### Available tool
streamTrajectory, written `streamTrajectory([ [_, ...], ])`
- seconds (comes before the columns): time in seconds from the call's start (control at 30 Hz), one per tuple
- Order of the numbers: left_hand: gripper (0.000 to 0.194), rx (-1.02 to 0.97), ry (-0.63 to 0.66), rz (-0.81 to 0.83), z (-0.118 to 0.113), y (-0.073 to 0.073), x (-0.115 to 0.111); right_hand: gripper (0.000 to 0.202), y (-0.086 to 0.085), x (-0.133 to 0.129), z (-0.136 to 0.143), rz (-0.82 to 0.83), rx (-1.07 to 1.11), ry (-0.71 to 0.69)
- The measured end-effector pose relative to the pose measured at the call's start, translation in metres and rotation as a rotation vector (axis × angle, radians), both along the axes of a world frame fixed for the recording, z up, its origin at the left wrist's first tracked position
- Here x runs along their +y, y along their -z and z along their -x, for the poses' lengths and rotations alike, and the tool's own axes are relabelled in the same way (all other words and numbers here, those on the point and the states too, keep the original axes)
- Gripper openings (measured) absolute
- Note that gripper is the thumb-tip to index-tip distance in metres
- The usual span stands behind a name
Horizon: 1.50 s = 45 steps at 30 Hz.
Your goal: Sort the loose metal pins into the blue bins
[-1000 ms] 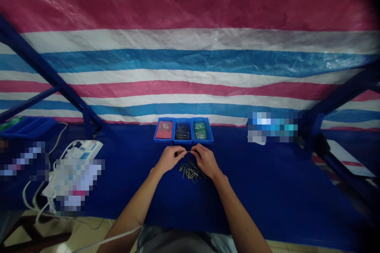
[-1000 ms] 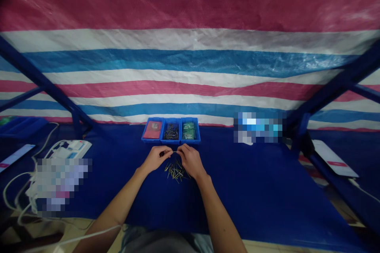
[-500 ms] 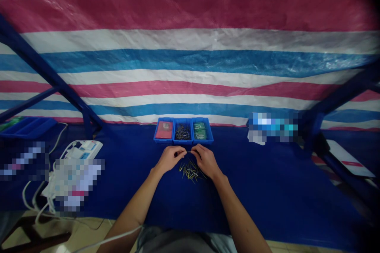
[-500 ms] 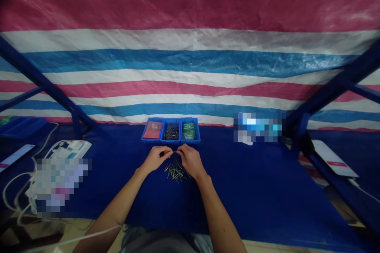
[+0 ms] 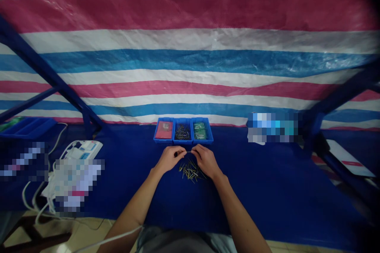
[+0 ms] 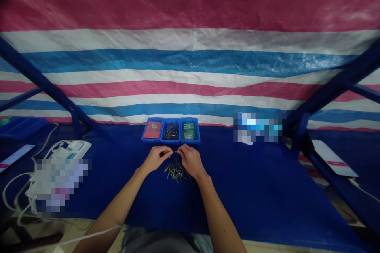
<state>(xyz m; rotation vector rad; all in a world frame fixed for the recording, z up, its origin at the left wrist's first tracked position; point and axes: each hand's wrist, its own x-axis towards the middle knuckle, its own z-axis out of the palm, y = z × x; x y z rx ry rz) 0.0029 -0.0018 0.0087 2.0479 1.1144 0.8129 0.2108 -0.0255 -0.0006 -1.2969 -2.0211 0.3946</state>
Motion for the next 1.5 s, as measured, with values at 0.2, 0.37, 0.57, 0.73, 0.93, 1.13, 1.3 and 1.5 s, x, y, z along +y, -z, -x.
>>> streamTrajectory([
  [0.2, 0.025, -0.002, 0.000, -0.011, -0.0001, 0.0010, 0.0001, 0.020, 0.0000, 0.0000, -0.0005, -0.001, 0.001, -0.006],
  [0.37, 0.024, -0.005, 0.002, -0.010, 0.0000, 0.0013, 0.0002, 0.020, -0.0011, 0.0000, -0.0009, 0.006, -0.004, -0.005],
  [0.57, 0.024, 0.000, 0.004, -0.007, 0.0003, 0.0004, 0.0003, 0.021, -0.0019, -0.0001, -0.0013, 0.015, -0.001, -0.010],
  [0.73, 0.025, 0.004, -0.003, -0.017, 0.0001, 0.0019, 0.0004, 0.021, -0.0040, -0.0012, -0.0013, 0.020, -0.001, -0.009],
  [0.93, 0.027, -0.003, 0.005, -0.013, 0.0003, 0.0030, 0.0005, 0.022, -0.0038, -0.0013, -0.0010, 0.030, -0.005, -0.007],
  [1.13, 0.026, -0.009, 0.006, -0.016, 0.0004, 0.0016, 0.0003, 0.024, -0.0044, -0.0018, -0.0012, 0.024, -0.002, -0.005],
  [1.3, 0.025, -0.013, 0.002, -0.017, 0.0005, 0.0025, 0.0007, 0.024, -0.0046, -0.0016, -0.0009, 0.023, -0.005, 0.000],
  [1.5, 0.023, -0.027, -0.007, 0.009, 0.0003, 0.0024, 0.0012, 0.019, -0.0075, -0.0027, -0.0007, 0.006, 0.038, -0.013],
])
